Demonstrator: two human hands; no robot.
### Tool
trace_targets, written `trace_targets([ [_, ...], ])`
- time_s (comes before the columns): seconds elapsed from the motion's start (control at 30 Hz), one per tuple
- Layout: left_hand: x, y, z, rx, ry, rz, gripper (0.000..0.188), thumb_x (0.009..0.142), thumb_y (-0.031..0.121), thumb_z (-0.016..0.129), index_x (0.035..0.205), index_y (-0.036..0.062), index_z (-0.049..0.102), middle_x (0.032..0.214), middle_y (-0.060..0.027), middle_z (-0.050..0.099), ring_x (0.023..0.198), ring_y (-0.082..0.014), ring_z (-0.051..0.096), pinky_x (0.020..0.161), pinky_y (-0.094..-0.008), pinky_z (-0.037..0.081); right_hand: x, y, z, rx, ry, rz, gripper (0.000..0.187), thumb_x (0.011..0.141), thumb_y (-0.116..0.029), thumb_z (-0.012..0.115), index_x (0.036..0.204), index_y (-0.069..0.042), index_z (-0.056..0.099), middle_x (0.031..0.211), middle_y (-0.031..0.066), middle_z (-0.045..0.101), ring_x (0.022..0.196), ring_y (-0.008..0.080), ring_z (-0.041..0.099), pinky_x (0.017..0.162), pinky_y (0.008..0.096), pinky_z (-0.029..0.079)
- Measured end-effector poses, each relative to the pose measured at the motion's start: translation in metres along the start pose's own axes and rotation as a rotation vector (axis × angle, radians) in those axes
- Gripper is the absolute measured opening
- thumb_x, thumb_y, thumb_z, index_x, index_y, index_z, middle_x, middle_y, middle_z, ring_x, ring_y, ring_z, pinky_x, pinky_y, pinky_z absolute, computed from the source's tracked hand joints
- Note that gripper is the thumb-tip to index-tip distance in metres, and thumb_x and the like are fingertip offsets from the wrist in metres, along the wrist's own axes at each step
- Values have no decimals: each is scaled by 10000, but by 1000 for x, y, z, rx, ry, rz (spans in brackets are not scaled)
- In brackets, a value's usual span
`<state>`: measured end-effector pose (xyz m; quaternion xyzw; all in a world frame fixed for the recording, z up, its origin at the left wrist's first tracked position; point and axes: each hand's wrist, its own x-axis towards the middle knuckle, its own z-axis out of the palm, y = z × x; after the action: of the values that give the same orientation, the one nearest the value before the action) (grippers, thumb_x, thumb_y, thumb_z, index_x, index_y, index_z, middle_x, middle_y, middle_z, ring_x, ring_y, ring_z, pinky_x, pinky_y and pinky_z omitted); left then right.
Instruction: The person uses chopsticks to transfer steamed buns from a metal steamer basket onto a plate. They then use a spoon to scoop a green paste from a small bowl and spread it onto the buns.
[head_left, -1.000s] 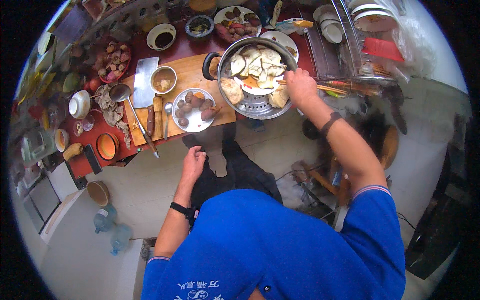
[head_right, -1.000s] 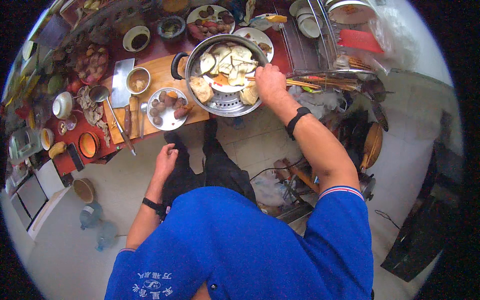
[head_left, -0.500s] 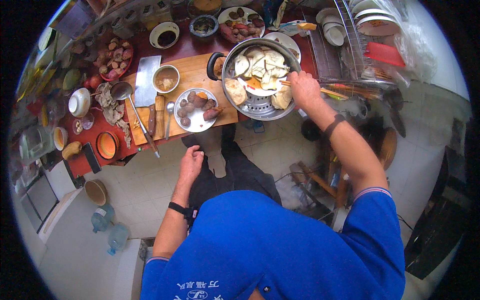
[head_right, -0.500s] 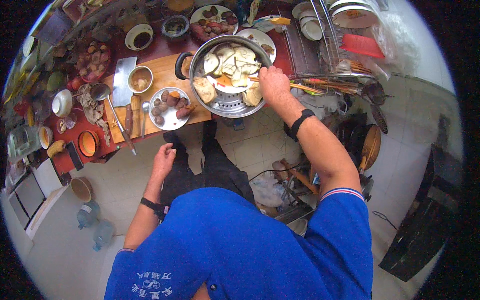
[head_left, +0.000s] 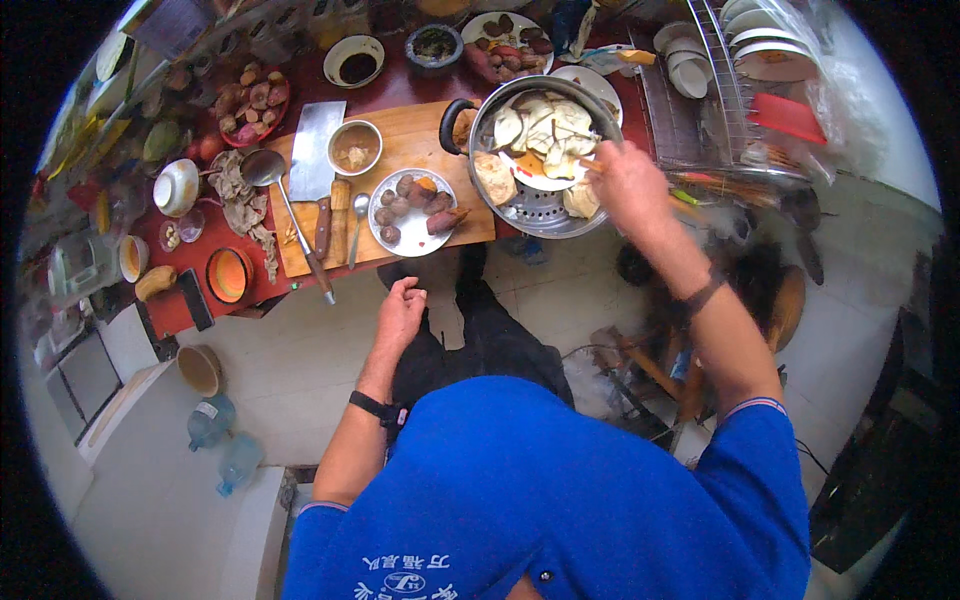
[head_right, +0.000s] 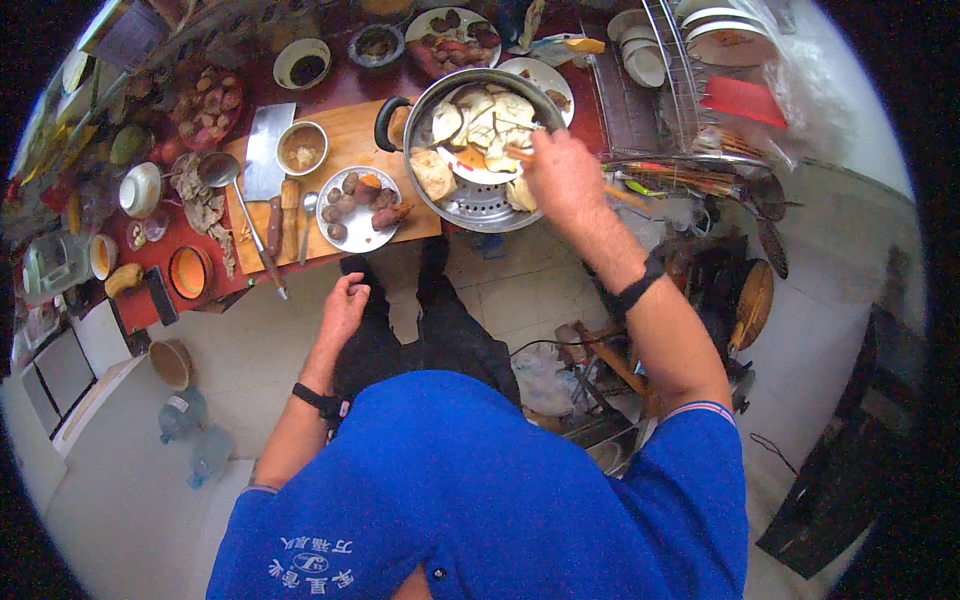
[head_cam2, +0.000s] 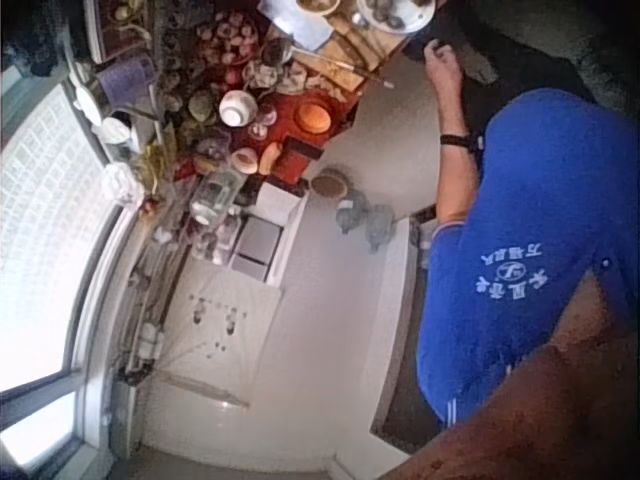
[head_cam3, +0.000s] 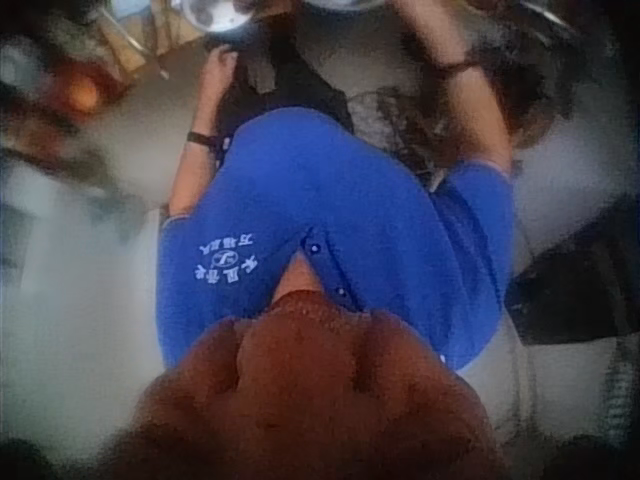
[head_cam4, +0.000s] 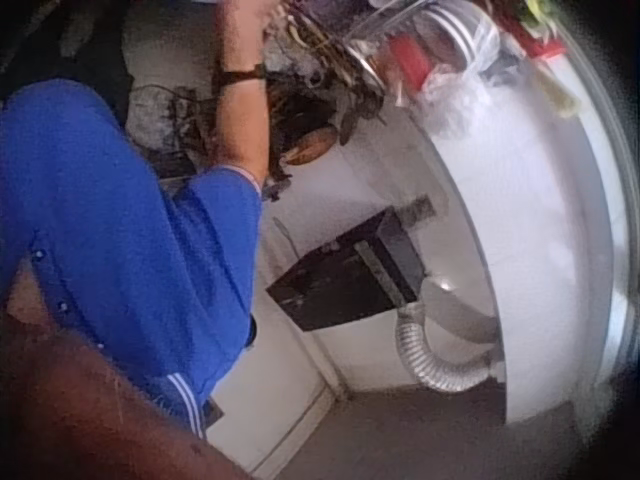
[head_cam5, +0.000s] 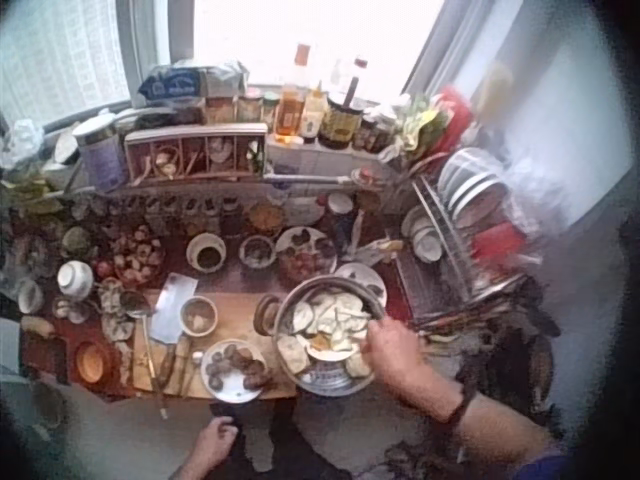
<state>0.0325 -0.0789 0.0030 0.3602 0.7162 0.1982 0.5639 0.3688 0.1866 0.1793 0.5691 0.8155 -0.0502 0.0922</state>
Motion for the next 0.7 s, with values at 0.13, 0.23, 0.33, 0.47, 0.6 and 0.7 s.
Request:
trace_targets([
  [0.13,6,13,2,54,-7,51,422,1025,223,683,1391,31,600,1099,-110,771,937,-218,748,862,-370,594,-8,-63,6,177,-123,10,410,896,-301,790,1186,-56,634,1093,230,725,1023,425,716,894,524,587],
  [0.23,8,20,3,24,13,96,427,1024,226,685,1393,30,598,1096,-117,771,932,-225,750,854,-372,596,4,-97,25,267,-233,44,460,899,-310,769,1224,-29,604,1099,259,721,1041,440,715,905,538,581],
  [0.33,3,16,3,23,25,70,428,1025,227,685,1391,24,598,1090,-113,769,934,-208,746,832,-361,596,15,-111,36,265,-309,9,507,898,-246,754,1326,-49,568,1101,274,706,1056,448,708,908,535,581],
  [0.47,-6,-1,2,-10,18,49,423,1028,217,682,1395,25,597,1079,-104,766,952,-193,743,832,-349,597,29,-106,36,239,-229,-170,655,897,-164,706,1519,-149,502,1155,274,692,1073,440,706,913,520,586],
  [0.6,-11,-3,-1,-66,40,17,428,1025,215,683,1399,27,594,1093,-115,763,961,-203,746,854,-353,598,39,-95,37,250,-307,-185,693,870,-174,738,1521,-165,501,1117,247,687,1073,446,701,918,530,588],
  [0.7,-11,18,6,-68,6,24,437,1025,219,683,1404,23,588,1144,-139,762,990,-227,753,879,-366,598,40,-89,44,176,-350,-243,722,848,-182,769,1519,-167,504,1116,250,688,1086,442,699,923,520,591],
])
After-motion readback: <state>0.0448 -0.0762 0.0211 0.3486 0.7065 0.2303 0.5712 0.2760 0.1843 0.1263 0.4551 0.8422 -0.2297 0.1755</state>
